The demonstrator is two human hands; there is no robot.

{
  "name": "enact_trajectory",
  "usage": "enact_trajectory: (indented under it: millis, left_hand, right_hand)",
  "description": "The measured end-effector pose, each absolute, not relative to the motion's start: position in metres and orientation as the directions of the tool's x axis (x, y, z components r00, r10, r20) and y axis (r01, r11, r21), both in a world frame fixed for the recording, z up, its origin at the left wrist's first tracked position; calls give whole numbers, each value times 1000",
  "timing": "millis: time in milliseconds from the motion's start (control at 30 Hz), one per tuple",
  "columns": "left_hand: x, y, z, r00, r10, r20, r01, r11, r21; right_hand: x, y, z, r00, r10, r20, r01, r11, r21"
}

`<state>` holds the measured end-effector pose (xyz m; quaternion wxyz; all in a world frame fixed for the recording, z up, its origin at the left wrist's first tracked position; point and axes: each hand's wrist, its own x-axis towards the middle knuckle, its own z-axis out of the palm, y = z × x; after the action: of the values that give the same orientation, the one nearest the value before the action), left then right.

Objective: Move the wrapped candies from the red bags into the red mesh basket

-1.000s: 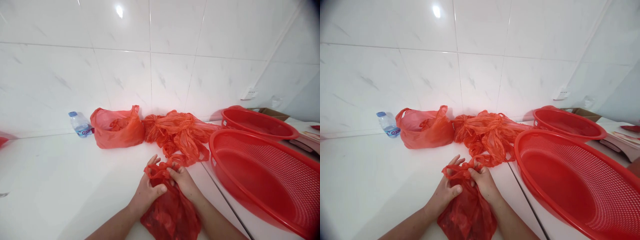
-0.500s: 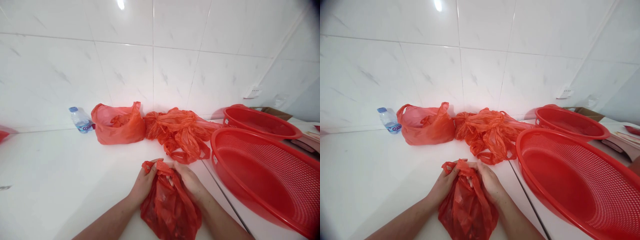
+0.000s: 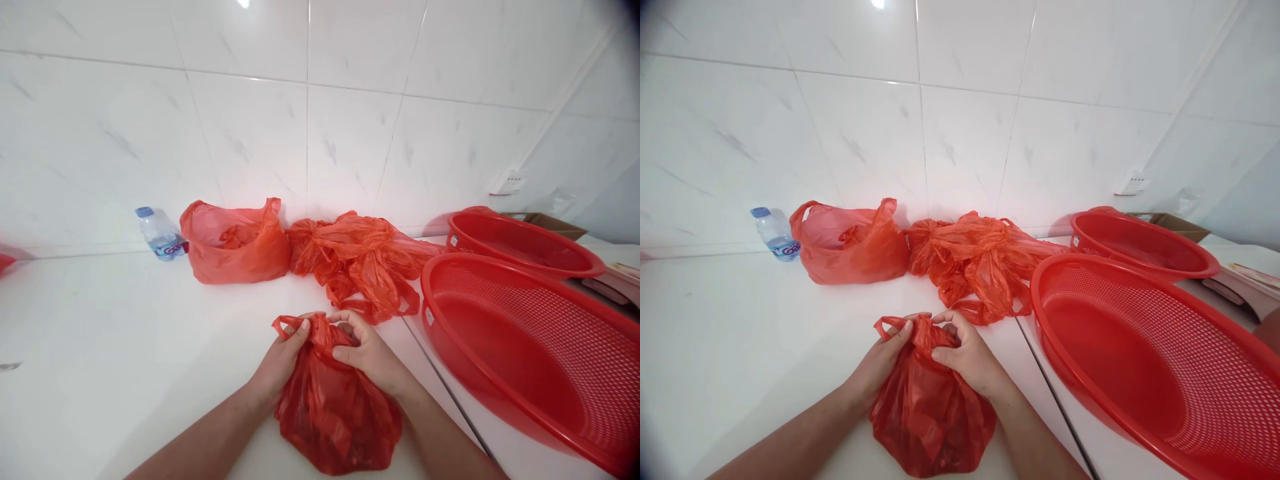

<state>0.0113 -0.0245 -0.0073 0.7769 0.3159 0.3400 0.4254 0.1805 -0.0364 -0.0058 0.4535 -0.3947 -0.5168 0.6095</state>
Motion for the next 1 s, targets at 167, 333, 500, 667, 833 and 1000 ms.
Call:
enact_trajectory:
  millis: [167, 333, 500, 667, 833, 1000]
  left_hand:
    - [10, -28, -7, 413, 882, -225, -437, 409, 801]
    - [9, -31, -6, 465, 882, -73, -245, 207, 947]
    - [5, -32, -9, 461, 854, 242, 79, -311, 947]
    - [-4, -31, -15, 499, 723, 477, 285, -657, 698]
    - [-6, -51, -20, 498, 605, 621, 312, -793, 523]
    - [2, -85, -22, 752, 514, 412, 87, -698, 711]
  right_hand:
    - [174, -32, -16, -48, 999, -2, 111, 3, -994]
    - [173, -28, -21, 30, 999, 29, 161, 24, -987]
    - [180, -28, -16, -101, 994, -48, -92, -58, -994]
    - [189, -28, -13, -131, 986, -100, -466, -151, -872]
    - [196, -23, -16, 5, 996, -93, -478, -79, -875]
    - [204, -11, -25, 237, 970, 51, -206, 102, -973]
